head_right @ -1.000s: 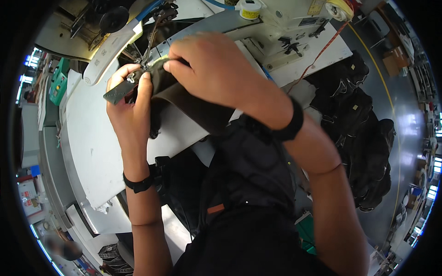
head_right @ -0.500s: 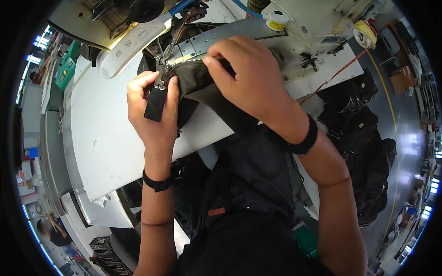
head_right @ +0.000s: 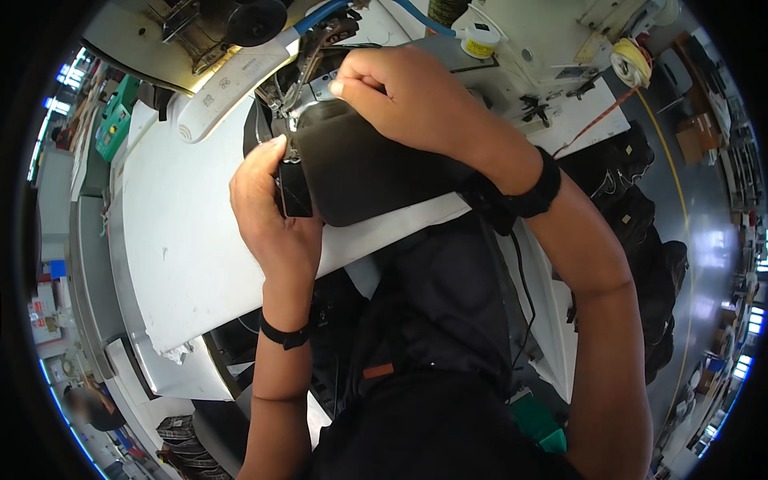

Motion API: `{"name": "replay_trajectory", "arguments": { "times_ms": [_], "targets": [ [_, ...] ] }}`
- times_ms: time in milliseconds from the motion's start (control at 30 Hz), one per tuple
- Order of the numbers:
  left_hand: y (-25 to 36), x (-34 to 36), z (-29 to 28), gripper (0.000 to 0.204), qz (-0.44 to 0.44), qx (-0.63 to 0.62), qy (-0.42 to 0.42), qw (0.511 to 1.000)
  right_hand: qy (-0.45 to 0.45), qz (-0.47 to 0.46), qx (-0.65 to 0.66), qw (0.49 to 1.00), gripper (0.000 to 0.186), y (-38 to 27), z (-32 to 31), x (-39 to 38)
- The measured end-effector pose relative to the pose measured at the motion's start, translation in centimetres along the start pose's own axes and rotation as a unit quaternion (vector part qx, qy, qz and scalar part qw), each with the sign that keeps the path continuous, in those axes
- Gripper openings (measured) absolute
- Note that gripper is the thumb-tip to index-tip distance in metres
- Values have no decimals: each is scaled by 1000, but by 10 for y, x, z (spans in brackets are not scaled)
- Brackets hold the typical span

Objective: The person aligns a zipper and fabric under a sewing machine, sews them together, and trims the thread. They then open the zipper to check the interior and place the bag onto a stack before picking up a new bag to repeat the process.

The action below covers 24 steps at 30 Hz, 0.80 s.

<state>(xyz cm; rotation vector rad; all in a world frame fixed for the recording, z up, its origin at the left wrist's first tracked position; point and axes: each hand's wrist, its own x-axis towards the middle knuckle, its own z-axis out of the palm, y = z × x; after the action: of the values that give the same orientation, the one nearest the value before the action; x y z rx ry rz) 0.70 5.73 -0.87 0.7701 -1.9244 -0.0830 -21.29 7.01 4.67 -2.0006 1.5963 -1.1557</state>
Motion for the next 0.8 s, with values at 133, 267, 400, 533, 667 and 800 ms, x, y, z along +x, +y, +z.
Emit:
{"name": "replay_trajectory", "arguments": {
  "times_ms": [133,267,400,533,667,800],
  "targets": [
    [-4,-1,-2,29,-26,-44,-16,999,-68,40,28,996,21,-2,0,5],
    [-7,11,-13,19,-179,-180,-42,966,-101,42,139,984,25,2,2,14],
    [-15,36,-25,14,-370,-380,-124,839,-85,28,230,969,29,-1,-2,16],
    [-22,60,-25,20,-373,-379,-221,818,-56,36,95,993,27,-9,-6,0],
    [-24,66,-22,23,-336,-327,-250,847,76,-71,-140,985,29,-8,-4,-24],
    [-28,62,-17,20,-294,-297,-244,875,116,-142,-110,977,34,-2,-2,-16]
  ]
}}
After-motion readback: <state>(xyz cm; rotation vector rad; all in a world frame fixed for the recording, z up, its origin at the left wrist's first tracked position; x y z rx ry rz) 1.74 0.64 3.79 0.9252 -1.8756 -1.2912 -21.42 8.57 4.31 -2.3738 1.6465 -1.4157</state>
